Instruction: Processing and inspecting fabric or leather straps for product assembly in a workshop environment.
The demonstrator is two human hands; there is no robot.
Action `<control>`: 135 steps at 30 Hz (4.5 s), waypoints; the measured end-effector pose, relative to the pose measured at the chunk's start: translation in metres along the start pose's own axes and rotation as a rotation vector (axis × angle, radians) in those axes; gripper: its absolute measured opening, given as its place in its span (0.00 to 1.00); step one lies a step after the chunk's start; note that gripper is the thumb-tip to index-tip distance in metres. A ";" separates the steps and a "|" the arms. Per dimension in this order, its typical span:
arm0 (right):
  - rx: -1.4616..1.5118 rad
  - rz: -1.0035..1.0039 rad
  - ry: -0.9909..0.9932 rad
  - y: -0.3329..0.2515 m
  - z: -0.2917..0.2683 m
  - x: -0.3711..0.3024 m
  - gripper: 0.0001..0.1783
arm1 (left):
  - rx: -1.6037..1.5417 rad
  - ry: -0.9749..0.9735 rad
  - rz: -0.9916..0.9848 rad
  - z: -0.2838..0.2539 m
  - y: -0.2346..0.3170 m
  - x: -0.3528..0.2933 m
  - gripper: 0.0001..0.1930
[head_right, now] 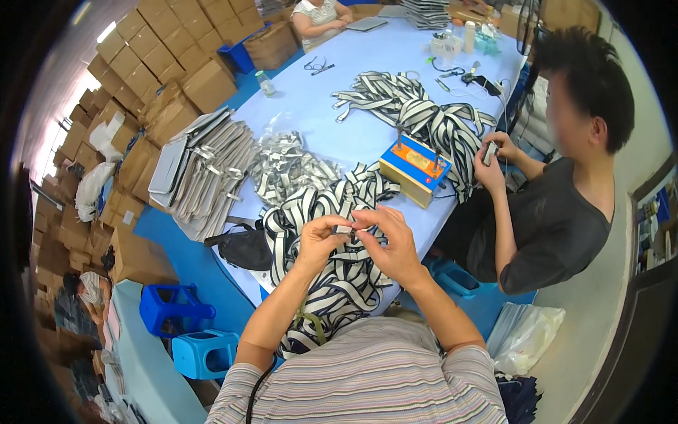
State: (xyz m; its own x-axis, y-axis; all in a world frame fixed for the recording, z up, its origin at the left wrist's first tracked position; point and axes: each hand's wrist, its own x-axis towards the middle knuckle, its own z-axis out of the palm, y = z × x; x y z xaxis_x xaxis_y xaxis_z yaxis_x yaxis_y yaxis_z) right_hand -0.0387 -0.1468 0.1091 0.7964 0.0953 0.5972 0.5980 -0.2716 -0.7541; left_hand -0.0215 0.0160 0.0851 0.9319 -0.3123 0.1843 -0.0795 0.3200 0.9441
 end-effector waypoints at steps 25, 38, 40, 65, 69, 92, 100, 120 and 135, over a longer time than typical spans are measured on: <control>0.072 0.272 0.338 0.117 -0.032 0.035 0.22 | 0.029 0.096 -0.177 0.039 -0.072 0.126 0.04; 0.101 0.514 0.374 0.147 -0.069 -0.003 0.22 | -0.058 0.236 -0.265 0.054 -0.140 0.217 0.05; 0.088 0.505 0.386 0.151 -0.075 -0.005 0.22 | -0.098 0.217 -0.293 0.057 -0.142 0.219 0.05; 0.165 0.551 0.352 0.152 -0.082 -0.007 0.17 | -0.067 0.341 -0.313 0.073 -0.150 0.224 0.03; 0.163 0.544 0.351 0.153 -0.081 -0.009 0.17 | -0.048 0.336 -0.287 0.074 -0.151 0.222 0.03; 0.186 0.558 0.366 0.150 -0.080 -0.011 0.16 | -0.091 0.330 -0.284 0.076 -0.152 0.221 0.04; 0.364 0.556 0.463 0.157 -0.077 0.013 0.17 | 0.041 0.205 -0.203 0.076 -0.115 0.192 0.03; 0.700 0.336 0.130 0.069 -0.031 0.038 0.41 | -0.014 0.050 0.096 0.025 -0.019 0.083 0.11; -0.018 0.009 0.122 0.007 -0.016 0.017 0.25 | 0.619 0.000 0.435 0.028 -0.001 0.042 0.08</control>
State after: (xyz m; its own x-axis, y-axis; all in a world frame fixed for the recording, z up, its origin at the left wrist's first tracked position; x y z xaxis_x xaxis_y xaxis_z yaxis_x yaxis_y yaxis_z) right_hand -0.0224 -0.1629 0.1181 0.7839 -0.0244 0.6204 0.5886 -0.2887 -0.7551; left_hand 0.0074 -0.0224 0.0993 0.7710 -0.2723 0.5757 -0.6246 -0.1468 0.7670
